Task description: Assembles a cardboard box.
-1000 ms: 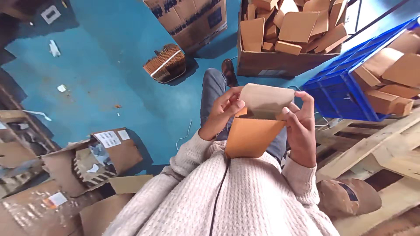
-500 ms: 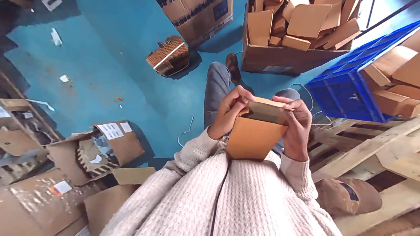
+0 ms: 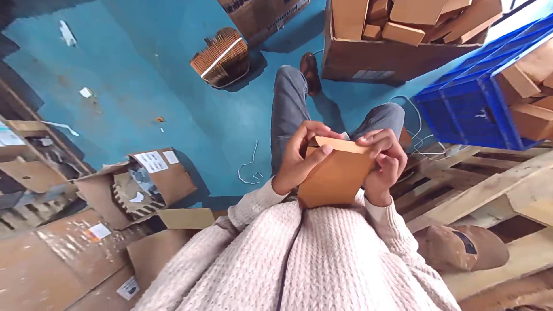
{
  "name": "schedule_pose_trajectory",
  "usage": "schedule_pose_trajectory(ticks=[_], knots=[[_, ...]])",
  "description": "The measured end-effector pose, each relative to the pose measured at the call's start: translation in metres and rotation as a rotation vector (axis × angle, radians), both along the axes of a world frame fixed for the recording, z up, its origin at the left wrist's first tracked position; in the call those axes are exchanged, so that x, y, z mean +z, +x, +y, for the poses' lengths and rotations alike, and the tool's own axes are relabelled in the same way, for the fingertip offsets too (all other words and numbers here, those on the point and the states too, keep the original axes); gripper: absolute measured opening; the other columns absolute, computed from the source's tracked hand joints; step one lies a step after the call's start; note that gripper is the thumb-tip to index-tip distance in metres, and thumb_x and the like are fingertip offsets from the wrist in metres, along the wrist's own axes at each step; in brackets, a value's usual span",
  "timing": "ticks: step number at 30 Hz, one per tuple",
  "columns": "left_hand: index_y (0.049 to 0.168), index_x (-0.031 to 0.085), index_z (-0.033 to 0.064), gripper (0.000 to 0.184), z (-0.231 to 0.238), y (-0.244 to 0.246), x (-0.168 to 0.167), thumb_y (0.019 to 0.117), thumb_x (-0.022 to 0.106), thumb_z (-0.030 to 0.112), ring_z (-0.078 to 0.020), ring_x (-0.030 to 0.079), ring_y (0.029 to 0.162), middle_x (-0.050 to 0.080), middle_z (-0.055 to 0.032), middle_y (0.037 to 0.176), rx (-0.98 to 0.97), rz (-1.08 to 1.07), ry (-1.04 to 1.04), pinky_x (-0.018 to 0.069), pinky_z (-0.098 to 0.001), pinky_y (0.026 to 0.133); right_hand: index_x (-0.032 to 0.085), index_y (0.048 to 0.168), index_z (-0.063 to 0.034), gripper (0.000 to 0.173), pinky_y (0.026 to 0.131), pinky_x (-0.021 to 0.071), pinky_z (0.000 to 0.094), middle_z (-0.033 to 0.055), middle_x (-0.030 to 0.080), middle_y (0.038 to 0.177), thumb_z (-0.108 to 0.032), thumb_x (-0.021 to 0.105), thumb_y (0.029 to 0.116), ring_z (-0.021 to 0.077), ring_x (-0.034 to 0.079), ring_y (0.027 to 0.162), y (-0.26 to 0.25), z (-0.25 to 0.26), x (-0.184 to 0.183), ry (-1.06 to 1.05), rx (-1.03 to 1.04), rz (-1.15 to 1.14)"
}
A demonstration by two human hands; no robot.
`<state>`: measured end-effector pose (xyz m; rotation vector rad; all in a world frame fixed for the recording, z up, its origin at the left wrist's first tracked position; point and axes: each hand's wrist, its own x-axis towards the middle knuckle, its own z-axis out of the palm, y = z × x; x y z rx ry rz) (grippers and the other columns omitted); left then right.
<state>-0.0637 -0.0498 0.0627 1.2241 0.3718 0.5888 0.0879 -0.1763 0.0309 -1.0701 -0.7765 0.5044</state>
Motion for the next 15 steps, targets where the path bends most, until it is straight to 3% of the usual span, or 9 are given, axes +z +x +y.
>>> schedule_pose_trajectory(ticks=[1,2,5,9,12,15], knots=[[0.121,0.053,0.0033,0.022,-0.001,0.002,0.000,0.1000,0.057,0.008,-0.0240,0.068,0.115,0.070,-0.0130,0.119,0.029,-0.007,-0.017,0.0553,-0.0409,0.102,0.068,0.104,-0.0209,0.015,0.090,0.0553,0.0298,-0.0067,0.068,0.105,-0.023,0.054,0.1008,0.0098,0.065,0.103,0.000,0.000,0.004,-0.031,0.015,-0.004],[0.119,0.054,0.0031,0.021,0.000,0.004,0.000,0.0983,0.057,0.003,-0.0249,0.069,0.113,0.071,-0.0138,0.118,0.050,-0.020,-0.030,0.0559,-0.0414,0.101,0.064,0.115,-0.0219,0.019,0.090,0.0563,0.0289,-0.0074,0.068,0.109,-0.020,0.056,0.0986,0.0086,0.066,0.103,0.002,0.000,0.008,-0.061,0.028,0.003],[0.111,0.058,0.0062,0.015,0.004,0.011,0.001,0.0968,0.056,0.002,-0.0262,0.070,0.111,0.073,-0.0134,0.113,0.107,-0.055,-0.054,0.0561,-0.0434,0.101,0.057,0.129,-0.0200,0.032,0.091,0.0570,0.0295,-0.0047,0.068,0.118,-0.020,0.060,0.0971,0.0105,0.066,0.108,0.004,-0.001,0.023,-0.193,0.053,0.079],[0.108,0.059,0.0064,0.013,0.011,0.018,0.006,0.0986,0.051,0.002,-0.0251,0.071,0.109,0.074,-0.0132,0.112,0.141,-0.056,-0.102,0.0559,-0.0423,0.101,0.064,0.124,-0.0185,0.022,0.093,0.0568,0.0291,-0.0015,0.067,0.126,-0.021,0.059,0.1023,0.0118,0.064,0.115,0.006,-0.003,0.037,-0.279,0.087,0.179],[0.109,0.061,0.0056,0.014,0.011,0.020,0.010,0.0976,0.054,0.003,-0.0236,0.071,0.109,0.074,-0.0117,0.110,0.111,-0.081,-0.112,0.0561,-0.0414,0.101,0.067,0.115,-0.0178,0.018,0.093,0.0567,0.0316,-0.0002,0.068,0.119,-0.014,0.056,0.1004,0.0134,0.065,0.112,0.006,-0.002,0.042,-0.226,0.058,0.219],[0.102,0.061,0.0082,0.008,0.013,0.024,0.011,0.0961,0.055,0.006,-0.0228,0.069,0.109,0.070,-0.0076,0.107,0.066,-0.127,-0.080,0.0548,-0.0442,0.102,0.067,0.107,-0.0184,0.016,0.094,0.0567,0.0368,-0.0004,0.068,0.112,-0.012,0.057,0.0972,0.0154,0.066,0.109,0.003,0.003,0.047,-0.196,0.005,0.274]])
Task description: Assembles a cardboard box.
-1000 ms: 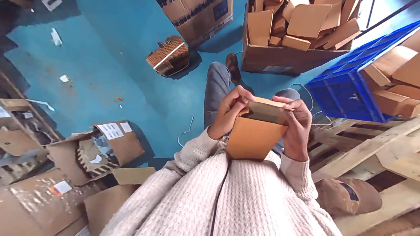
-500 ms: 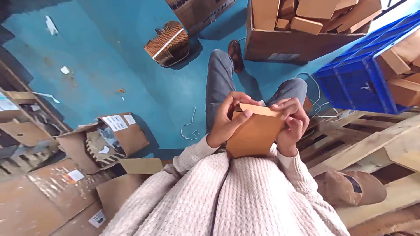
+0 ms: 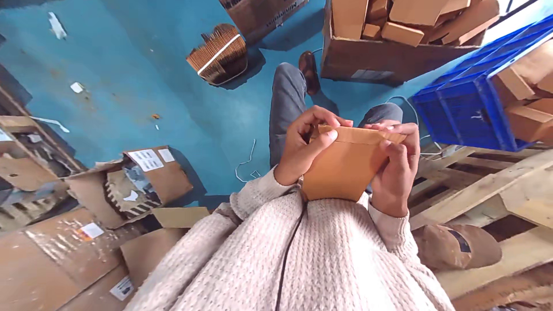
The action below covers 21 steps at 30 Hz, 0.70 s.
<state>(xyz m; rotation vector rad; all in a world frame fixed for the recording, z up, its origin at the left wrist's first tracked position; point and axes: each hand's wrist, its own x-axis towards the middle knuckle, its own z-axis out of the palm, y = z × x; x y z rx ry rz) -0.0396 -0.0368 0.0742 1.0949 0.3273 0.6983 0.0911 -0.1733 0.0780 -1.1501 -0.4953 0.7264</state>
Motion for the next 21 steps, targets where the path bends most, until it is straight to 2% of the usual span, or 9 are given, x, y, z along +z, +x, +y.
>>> schedule_pose_trajectory(ticks=[3,5,7,10,11,14,16,19,21], knots=[[0.096,0.057,0.0128,0.005,0.003,0.003,0.003,0.0948,0.055,0.009,-0.0172,0.066,0.105,0.063,-0.0008,0.101,-0.033,-0.013,0.023,0.0539,-0.0434,0.102,0.067,0.103,-0.0192,0.016,0.095,0.0567,0.0368,-0.0020,0.067,0.108,-0.010,0.057,0.0959,0.0145,0.066,0.107,-0.001,0.004,0.003,0.011,-0.009,-0.017],[0.099,0.057,0.0123,0.007,0.007,0.004,0.007,0.0944,0.061,0.010,-0.0153,0.066,0.103,0.063,0.0002,0.100,-0.057,-0.028,0.055,0.0552,-0.0423,0.100,0.067,0.104,-0.0193,0.017,0.095,0.0567,0.0371,-0.0029,0.067,0.106,-0.008,0.057,0.0953,0.0140,0.066,0.106,0.000,0.005,0.004,0.032,-0.013,-0.060],[0.109,0.055,0.0074,0.018,0.012,0.005,0.011,0.0940,0.064,0.013,-0.0158,0.067,0.104,0.065,-0.0026,0.104,-0.106,-0.009,0.111,0.0567,-0.0396,0.098,0.066,0.105,-0.0213,0.015,0.094,0.0576,0.0342,-0.0057,0.066,0.106,-0.012,0.063,0.0940,0.0117,0.066,0.105,0.004,0.003,0.007,0.027,0.013,-0.142],[0.131,0.047,-0.0079,0.051,0.017,0.004,0.013,0.0972,0.060,0.028,-0.0212,0.061,0.117,0.062,-0.0166,0.124,-0.262,0.129,0.138,0.0523,-0.0366,0.101,0.065,0.115,-0.0214,0.022,0.091,0.0581,0.0295,-0.0079,0.067,0.111,-0.022,0.071,0.0937,0.0087,0.066,0.104,0.014,-0.003,0.011,0.004,0.094,-0.224],[0.135,0.045,-0.0083,0.054,0.016,0.002,0.013,0.0985,0.058,0.030,-0.0207,0.061,0.119,0.061,-0.0175,0.129,-0.307,0.209,0.101,0.0520,-0.0360,0.102,0.066,0.117,-0.0217,0.025,0.090,0.0582,0.0280,-0.0088,0.067,0.112,-0.023,0.072,0.0934,0.0075,0.066,0.103,0.015,-0.005,0.010,0.000,0.111,-0.231],[0.126,0.054,-0.0025,0.031,0.003,-0.004,0.009,0.1014,0.052,0.016,-0.0107,0.066,0.103,0.066,-0.0083,0.114,-0.220,0.302,0.010,0.0578,-0.0287,0.089,0.070,0.112,-0.0216,0.020,0.082,0.0577,0.0224,-0.0106,0.063,0.106,-0.022,0.073,0.0926,0.0033,0.064,0.096,0.014,-0.009,0.004,-0.019,0.124,-0.217],[0.123,0.055,-0.0033,0.025,-0.009,-0.008,0.005,0.1038,0.049,0.012,-0.0108,0.067,0.104,0.068,-0.0081,0.113,-0.117,0.236,0.085,0.0577,-0.0298,0.092,0.071,0.111,-0.0208,0.018,0.080,0.0574,0.0218,-0.0105,0.063,0.104,-0.022,0.072,0.0931,0.0027,0.063,0.093,0.011,-0.012,0.003,-0.045,0.124,-0.182],[0.117,0.057,-0.0019,0.038,-0.012,-0.011,0.001,0.1097,0.036,0.029,-0.0155,0.066,0.110,0.068,-0.0103,0.114,-0.076,0.133,0.216,0.0560,-0.0368,0.098,0.068,0.128,-0.0148,0.033,0.084,0.0580,0.0250,-0.0071,0.067,0.110,-0.021,0.068,0.0957,0.0054,0.065,0.096,0.009,-0.013,0.007,-0.054,0.132,-0.183],[0.112,0.058,0.0008,0.040,-0.010,-0.010,0.003,0.1097,0.032,0.031,-0.0159,0.064,0.111,0.066,-0.0090,0.113,-0.082,0.088,0.261,0.0550,-0.0371,0.098,0.069,0.124,-0.0146,0.029,0.087,0.0570,0.0259,-0.0058,0.067,0.113,-0.019,0.066,0.0964,0.0072,0.065,0.102,0.007,-0.013,0.010,-0.024,0.113,-0.204]])
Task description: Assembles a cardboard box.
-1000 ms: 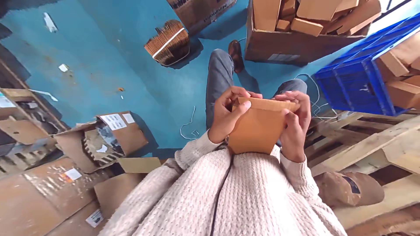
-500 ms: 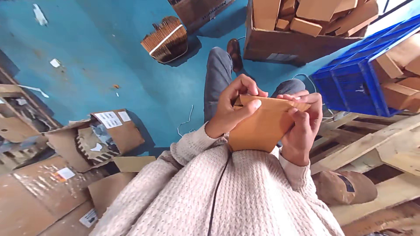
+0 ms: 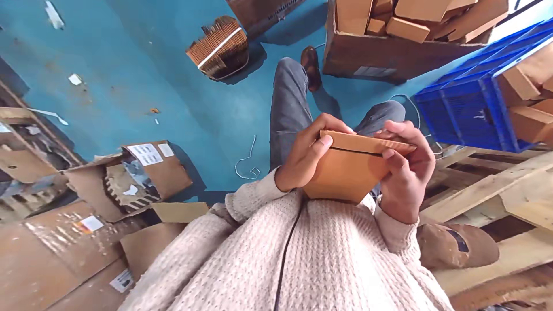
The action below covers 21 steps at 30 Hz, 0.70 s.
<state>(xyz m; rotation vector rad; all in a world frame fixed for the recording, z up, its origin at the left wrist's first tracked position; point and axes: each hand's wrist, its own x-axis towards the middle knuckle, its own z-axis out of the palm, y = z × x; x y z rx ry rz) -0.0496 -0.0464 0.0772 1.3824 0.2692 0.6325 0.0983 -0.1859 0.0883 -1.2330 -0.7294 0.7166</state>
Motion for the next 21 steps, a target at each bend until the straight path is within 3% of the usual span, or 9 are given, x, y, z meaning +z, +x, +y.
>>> schedule_pose_trajectory(ticks=[3,5,7,11,13,15,18,21], knots=[[0.109,0.056,0.0004,0.027,0.005,0.002,0.000,0.1060,0.035,0.017,-0.0160,0.065,0.110,0.065,-0.0100,0.112,-0.015,-0.029,0.066,0.0558,-0.0361,0.097,0.073,0.106,-0.0189,0.012,0.093,0.0546,0.0276,-0.0043,0.064,0.122,-0.019,0.064,0.0976,0.0110,0.061,0.115,0.001,0.000,0.000,0.052,0.021,-0.036],[0.108,0.057,0.0012,0.021,0.005,0.003,-0.002,0.1035,0.040,0.013,-0.0166,0.066,0.110,0.068,-0.0101,0.112,-0.024,-0.036,0.044,0.0564,-0.0366,0.096,0.074,0.102,-0.0197,0.011,0.091,0.0558,0.0260,-0.0044,0.063,0.124,-0.020,0.063,0.0986,0.0105,0.061,0.115,0.000,-0.002,-0.001,0.061,0.026,-0.052],[0.108,0.060,0.0028,0.017,0.003,0.001,-0.005,0.1024,0.046,0.012,-0.0179,0.067,0.111,0.069,-0.0100,0.114,-0.033,-0.057,0.002,0.0562,-0.0377,0.097,0.073,0.099,-0.0204,0.013,0.092,0.0543,0.0276,-0.0058,0.064,0.117,-0.020,0.060,0.0997,0.0102,0.061,0.113,-0.005,-0.003,-0.005,0.071,-0.001,-0.102],[0.104,0.061,0.0051,0.022,-0.003,-0.004,-0.008,0.1035,0.046,0.020,-0.0190,0.064,0.112,0.067,-0.0100,0.114,-0.055,-0.062,0.002,0.0551,-0.0375,0.097,0.071,0.093,-0.0213,0.018,0.098,0.0522,0.0348,-0.0064,0.068,0.106,-0.023,0.055,0.1005,0.0133,0.063,0.110,-0.011,-0.005,-0.022,0.132,-0.059,-0.139],[0.103,0.060,0.0050,0.018,-0.006,-0.005,-0.007,0.1011,0.058,0.023,-0.0194,0.065,0.111,0.067,-0.0101,0.114,-0.046,-0.038,-0.049,0.0566,-0.0380,0.096,0.071,0.096,-0.0206,0.013,0.096,0.0530,0.0334,-0.0058,0.067,0.107,-0.023,0.058,0.0989,0.0129,0.063,0.110,-0.012,-0.007,-0.027,0.131,-0.048,-0.127],[0.102,0.058,0.0022,0.015,-0.005,-0.004,-0.005,0.0957,0.065,0.014,-0.0212,0.068,0.109,0.068,-0.0126,0.112,-0.017,-0.017,-0.070,0.0576,-0.0388,0.095,0.069,0.105,-0.0199,0.010,0.090,0.0554,0.0297,-0.0060,0.065,0.109,-0.022,0.063,0.0976,0.0108,0.063,0.106,-0.013,-0.006,-0.027,0.111,-0.036,-0.111],[0.107,0.058,-0.0024,0.015,-0.005,-0.002,-0.002,0.0941,0.064,0.003,-0.0202,0.070,0.106,0.070,-0.0131,0.110,0.042,0.029,-0.055,0.0586,-0.0390,0.096,0.056,0.132,-0.0207,0.034,0.082,0.0577,0.0223,-0.0090,0.067,0.115,-0.020,0.064,0.0985,0.0047,0.066,0.100,-0.016,-0.005,-0.017,0.012,-0.070,-0.144],[0.107,0.060,-0.0018,0.014,-0.005,0.002,0.003,0.0941,0.063,0.001,-0.0185,0.071,0.103,0.071,-0.0116,0.107,0.085,0.044,-0.029,0.0602,-0.0374,0.093,0.057,0.131,-0.0191,0.035,0.085,0.0597,0.0255,-0.0073,0.069,0.116,-0.010,0.063,0.0974,0.0074,0.069,0.102,-0.021,-0.001,-0.010,0.052,-0.169,-0.190]])
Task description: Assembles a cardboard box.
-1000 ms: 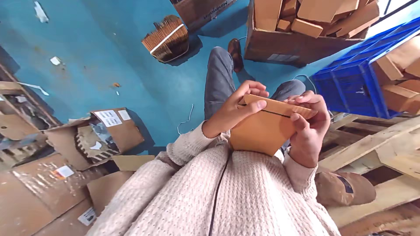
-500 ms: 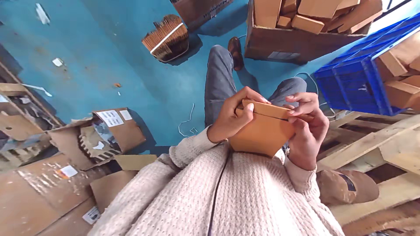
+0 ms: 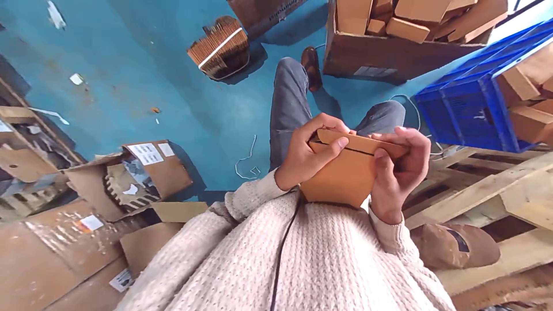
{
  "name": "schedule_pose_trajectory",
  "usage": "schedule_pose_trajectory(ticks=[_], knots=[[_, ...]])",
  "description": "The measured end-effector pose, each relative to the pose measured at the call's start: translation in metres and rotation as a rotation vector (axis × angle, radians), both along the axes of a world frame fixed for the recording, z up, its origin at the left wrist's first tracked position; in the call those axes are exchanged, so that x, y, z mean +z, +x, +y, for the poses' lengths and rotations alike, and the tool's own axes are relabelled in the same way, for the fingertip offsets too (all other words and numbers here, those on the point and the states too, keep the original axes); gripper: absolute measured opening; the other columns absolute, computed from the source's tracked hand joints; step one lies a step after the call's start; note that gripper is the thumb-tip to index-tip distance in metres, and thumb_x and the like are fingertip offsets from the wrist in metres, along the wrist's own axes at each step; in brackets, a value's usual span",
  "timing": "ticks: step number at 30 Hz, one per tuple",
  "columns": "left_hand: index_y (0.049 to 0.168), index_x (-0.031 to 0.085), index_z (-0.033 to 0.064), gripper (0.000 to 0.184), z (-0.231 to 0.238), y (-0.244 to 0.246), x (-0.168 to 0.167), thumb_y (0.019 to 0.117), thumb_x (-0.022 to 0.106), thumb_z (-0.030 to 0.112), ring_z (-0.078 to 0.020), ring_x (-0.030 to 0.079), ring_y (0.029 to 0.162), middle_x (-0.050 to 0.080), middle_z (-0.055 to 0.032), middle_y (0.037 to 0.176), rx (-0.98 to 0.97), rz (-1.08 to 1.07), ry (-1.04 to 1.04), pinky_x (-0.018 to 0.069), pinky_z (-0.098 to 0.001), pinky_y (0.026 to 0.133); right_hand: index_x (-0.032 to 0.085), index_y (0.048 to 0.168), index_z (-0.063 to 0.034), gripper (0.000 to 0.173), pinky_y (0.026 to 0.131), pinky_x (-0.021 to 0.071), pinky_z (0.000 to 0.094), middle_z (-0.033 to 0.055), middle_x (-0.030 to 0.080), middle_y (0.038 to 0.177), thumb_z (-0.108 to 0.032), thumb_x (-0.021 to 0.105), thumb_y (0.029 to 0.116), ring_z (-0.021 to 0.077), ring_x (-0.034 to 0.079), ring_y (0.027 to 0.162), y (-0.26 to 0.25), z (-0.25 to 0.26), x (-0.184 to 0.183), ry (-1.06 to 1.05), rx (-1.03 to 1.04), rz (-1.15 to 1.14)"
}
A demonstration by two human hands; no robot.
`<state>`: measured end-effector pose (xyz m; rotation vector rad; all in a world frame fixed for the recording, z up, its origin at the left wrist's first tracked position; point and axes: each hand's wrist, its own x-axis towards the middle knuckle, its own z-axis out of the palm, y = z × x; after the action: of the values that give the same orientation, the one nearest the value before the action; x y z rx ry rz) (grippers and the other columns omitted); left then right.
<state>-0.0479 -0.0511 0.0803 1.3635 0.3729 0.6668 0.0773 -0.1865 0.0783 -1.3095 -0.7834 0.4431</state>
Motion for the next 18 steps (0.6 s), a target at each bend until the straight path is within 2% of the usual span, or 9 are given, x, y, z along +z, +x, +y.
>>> schedule_pose_trajectory(ticks=[2,4,5,6,8,9,11,13,18], knots=[[0.105,0.060,-0.0002,0.011,0.001,0.001,0.003,0.0949,0.061,0.000,-0.0188,0.070,0.105,0.070,-0.0112,0.109,-0.008,0.000,0.001,0.0593,-0.0376,0.094,0.062,0.125,-0.0189,0.030,0.088,0.0595,0.0275,-0.0056,0.070,0.116,-0.007,0.062,0.0974,0.0090,0.069,0.104,-0.002,0.001,0.003,0.036,-0.016,-0.024],[0.104,0.059,0.0014,0.008,0.001,0.000,0.000,0.0997,0.054,0.006,-0.0203,0.067,0.109,0.068,-0.0117,0.111,-0.037,-0.015,-0.032,0.0567,-0.0392,0.097,0.065,0.119,-0.0186,0.025,0.089,0.0588,0.0276,-0.0049,0.070,0.115,-0.006,0.060,0.0983,0.0094,0.068,0.105,-0.001,0.001,0.002,0.046,-0.002,-0.037],[0.103,0.059,0.0035,0.016,0.002,-0.001,-0.004,0.1038,0.047,0.014,-0.0207,0.065,0.112,0.067,-0.0111,0.113,-0.065,-0.028,-0.053,0.0546,-0.0398,0.099,0.067,0.115,-0.0186,0.022,0.089,0.0586,0.0278,-0.0054,0.070,0.113,-0.007,0.059,0.0992,0.0094,0.068,0.105,-0.001,0.001,-0.001,0.047,0.001,-0.054],[0.102,0.060,0.0065,0.031,0.002,-0.004,-0.009,0.1073,0.039,0.028,-0.0209,0.063,0.115,0.067,-0.0099,0.115,-0.096,-0.042,-0.078,0.0525,-0.0401,0.101,0.068,0.111,-0.0192,0.018,0.089,0.0583,0.0274,-0.0063,0.070,0.112,-0.009,0.057,0.1006,0.0089,0.068,0.106,0.000,0.000,-0.004,0.048,-0.004,-0.077],[0.104,0.063,0.0099,0.051,-0.001,-0.012,-0.017,0.1054,0.031,0.049,-0.0225,0.059,0.120,0.064,-0.0089,0.119,-0.150,-0.064,-0.094,0.0483,-0.0414,0.104,0.069,0.106,-0.0192,0.018,0.089,0.0576,0.0288,-0.0060,0.070,0.110,-0.017,0.052,0.1042,0.0103,0.067,0.106,0.000,-0.003,-0.013,0.062,-0.019,-0.091],[0.106,0.064,0.0101,0.055,-0.002,-0.017,-0.022,0.1048,0.030,0.052,-0.0237,0.057,0.122,0.064,-0.0095,0.121,-0.158,-0.073,-0.062,0.0474,-0.0426,0.106,0.070,0.107,-0.0195,0.020,0.089,0.0575,0.0282,-0.0058,0.070,0.110,-0.022,0.050,0.1058,0.0103,0.067,0.106,-0.001,-0.004,-0.016,0.066,-0.016,-0.075],[0.107,0.068,0.0089,0.057,-0.006,-0.024,-0.031,0.1058,0.032,0.053,-0.0257,0.059,0.122,0.067,-0.0108,0.120,-0.109,-0.087,-0.028,0.0485,-0.0447,0.106,0.070,0.105,-0.0184,0.024,0.088,0.0575,0.0295,-0.0038,0.071,0.108,-0.027,0.047,0.1062,0.0117,0.068,0.104,-0.003,-0.004,-0.021,0.083,-0.005,-0.036],[0.099,0.071,0.0080,0.055,-0.011,-0.026,-0.035,0.1073,0.037,0.050,-0.0247,0.065,0.116,0.072,-0.0101,0.113,0.001,-0.082,-0.070,0.0529,-0.0432,0.103,0.070,0.101,-0.0157,0.029,0.090,0.0588,0.0350,-0.0009,0.073,0.103,-0.028,0.044,0.1064,0.0155,0.070,0.102,-0.005,-0.003,-0.023,0.102,0.003,-0.024],[0.085,0.070,0.0049,0.046,-0.018,-0.023,-0.030,0.1102,0.041,0.029,-0.0201,0.071,0.104,0.075,-0.0094,0.104,0.138,0.030,-0.102,0.0579,-0.0379,0.095,0.069,0.088,-0.0119,0.046,0.089,0.0595,0.0389,0.0012,0.075,0.089,-0.030,0.032,0.1089,0.0152,0.073,0.092,-0.010,-0.008,-0.027,0.075,-0.085,-0.115]])
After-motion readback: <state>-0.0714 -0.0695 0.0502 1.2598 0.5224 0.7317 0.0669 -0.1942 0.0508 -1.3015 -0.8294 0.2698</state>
